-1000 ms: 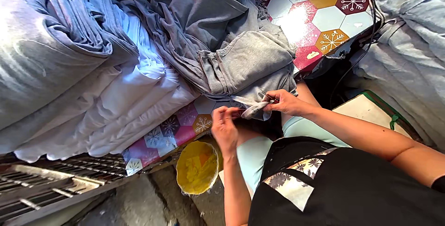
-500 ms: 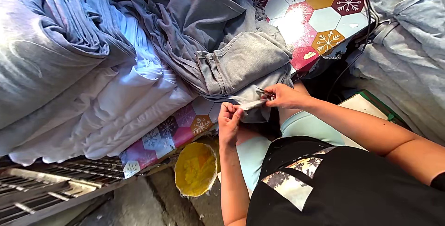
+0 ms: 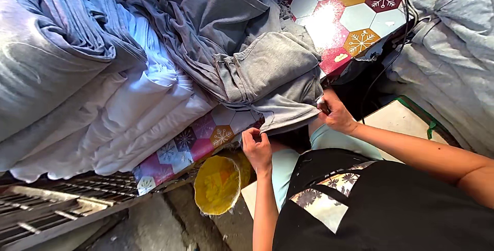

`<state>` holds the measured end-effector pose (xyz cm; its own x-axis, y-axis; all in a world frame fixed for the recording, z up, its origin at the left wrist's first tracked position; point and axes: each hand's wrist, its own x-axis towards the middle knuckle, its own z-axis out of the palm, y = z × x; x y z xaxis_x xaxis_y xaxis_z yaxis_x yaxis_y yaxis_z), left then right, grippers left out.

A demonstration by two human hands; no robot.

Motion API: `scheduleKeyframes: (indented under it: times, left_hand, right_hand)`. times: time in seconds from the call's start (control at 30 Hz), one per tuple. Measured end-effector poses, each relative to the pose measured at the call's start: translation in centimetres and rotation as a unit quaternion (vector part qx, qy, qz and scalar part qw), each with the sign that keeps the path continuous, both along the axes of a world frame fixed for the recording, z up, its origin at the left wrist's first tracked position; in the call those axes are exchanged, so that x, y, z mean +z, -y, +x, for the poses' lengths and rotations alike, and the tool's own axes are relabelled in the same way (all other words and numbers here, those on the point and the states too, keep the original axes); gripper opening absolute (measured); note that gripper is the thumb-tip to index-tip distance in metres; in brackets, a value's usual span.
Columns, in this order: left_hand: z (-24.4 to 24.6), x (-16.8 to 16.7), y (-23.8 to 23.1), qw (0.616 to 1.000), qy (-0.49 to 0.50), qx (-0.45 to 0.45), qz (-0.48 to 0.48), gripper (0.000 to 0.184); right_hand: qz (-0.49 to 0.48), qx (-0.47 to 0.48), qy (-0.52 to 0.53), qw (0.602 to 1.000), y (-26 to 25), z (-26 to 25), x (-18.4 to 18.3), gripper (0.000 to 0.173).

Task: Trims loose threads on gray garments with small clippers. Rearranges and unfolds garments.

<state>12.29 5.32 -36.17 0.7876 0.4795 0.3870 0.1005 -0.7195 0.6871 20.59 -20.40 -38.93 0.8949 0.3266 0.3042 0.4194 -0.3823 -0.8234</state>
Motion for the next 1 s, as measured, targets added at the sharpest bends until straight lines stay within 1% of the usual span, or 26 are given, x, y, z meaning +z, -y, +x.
scheduleKeyframes:
  times: [0.03, 0.07, 0.1, 0.13, 0.17, 0.23, 0.27, 0.3, 0.33, 0.4, 0.43, 0.47, 0.53, 0.57, 0.67, 0.7, 0.77, 0.8, 0.87, 0.9, 0.97, 1.0]
  left_hand:
    - [-0.3, -0.6, 0.4, 0.999, -0.006, 0.023, -0.031, 0.015]
    - [-0.5, -0.9, 0.9, 0.997, -0.016, 0.039, -0.072, 0.017]
    - [-0.6, -0.9, 1.4, 0.991, -0.029, 0.051, -0.123, 0.018]
    - [-0.8, -0.8, 1.8, 0.979, -0.047, 0.063, -0.186, 0.018]
    - [-1.0, -0.7, 2.1, 0.962, -0.064, 0.074, -0.253, 0.017]
    - [-1.2, -0.3, 2.3, 0.922, -0.089, 0.086, -0.366, 0.011]
    - [-1.2, 0.0, 2.4, 0.905, -0.1, 0.089, -0.404, 0.008]
    - [-1.4, 0.1, 2.5, 0.894, -0.107, 0.089, -0.426, 0.007]
    - [-1.5, 0.1, 2.6, 0.889, -0.11, 0.086, -0.435, 0.01]
    - [-1.6, 0.0, 2.6, 0.893, -0.109, 0.072, -0.43, 0.016]
    - [-1.6, -0.1, 2.6, 0.897, -0.105, 0.065, -0.424, 0.016]
    - [-1.6, -0.2, 2.6, 0.899, -0.102, 0.059, -0.421, 0.017]
    - [-1.7, -0.1, 2.6, 0.889, -0.091, 0.059, -0.445, 0.021]
    - [-1.8, 0.2, 2.7, 0.872, -0.082, 0.064, -0.479, 0.021]
    - [-2.0, 1.5, 2.8, 0.784, -0.05, 0.081, -0.613, 0.031]
    - [-1.9, 1.6, 2.8, 0.765, -0.041, 0.083, -0.637, 0.031]
    - [-1.7, 1.8, 3.0, 0.751, -0.025, 0.091, -0.653, 0.023]
    - [-1.6, 1.8, 3.2, 0.746, -0.018, 0.101, -0.659, 0.019]
    - [-1.5, 2.1, 3.4, 0.734, -0.002, 0.101, -0.672, 0.017]
    - [-1.6, 2.2, 3.4, 0.733, 0.003, 0.096, -0.673, 0.018]
    - [-1.8, 2.3, 3.8, 0.74, 0.008, 0.09, -0.667, 0.021]
    - [-1.8, 2.3, 4.0, 0.743, 0.011, 0.091, -0.663, 0.021]
  right_hand:
    - [0.017, -0.006, -0.108, 0.994, 0.5, -1.0, -1.4, 0.021]
    - [0.014, -0.011, -0.174, 0.985, 0.9, -1.7, -2.5, 0.025]
    - [0.004, -0.012, -0.195, 0.981, 1.0, -2.2, -2.8, 0.027]
    - [0.001, -0.015, -0.186, 0.982, 0.8, -2.5, -2.5, 0.025]
    - [0.006, -0.025, -0.154, 0.988, 0.3, -2.8, -1.9, 0.022]
    - [0.029, -0.027, -0.028, 0.999, -1.3, -2.8, -0.4, 0.018]
    - [0.043, -0.011, 0.033, 0.998, -2.4, -2.4, 0.5, 0.017]
    - [0.056, 0.012, 0.073, 0.996, -3.7, -2.0, 1.3, 0.018]
    - [0.064, 0.043, 0.086, 0.993, -5.2, -1.8, 2.0, 0.023]
    - [0.054, 0.116, 0.073, 0.989, -8.1, -1.2, 2.7, 0.032]
    - [0.037, 0.154, 0.059, 0.986, -9.3, -0.8, 2.7, 0.03]
    - [0.021, 0.189, 0.044, 0.981, -10.3, -0.4, 2.4, 0.023]
    - [0.009, 0.222, 0.006, 0.975, -11.7, 0.1, 2.0, 0.01]
    - [0.01, 0.224, -0.024, 0.974, -11.9, 0.2, 1.9, 0.009]
    - [-0.001, 0.222, -0.083, 0.971, -11.6, 0.3, 1.7, 0.01]
    - [-0.01, 0.224, -0.093, 0.97, -11.4, 0.2, 1.6, 0.009]
    - [-0.014, 0.21, -0.13, 0.969, -11.1, -0.2, 1.6, 0.009]
    - [-0.007, 0.194, -0.159, 0.968, -11.0, -0.4, 1.8, 0.012]
    - [0.024, 0.164, -0.2, 0.966, -10.9, -0.5, 2.5, 0.016]
    - [0.039, 0.163, -0.195, 0.966, -10.8, -0.5, 2.6, 0.017]
    - [0.04, 0.182, -0.156, 0.97, -10.9, -0.6, 2.4, 0.024]
    - [0.035, 0.184, -0.14, 0.972, -11.0, -0.7, 2.3, 0.022]
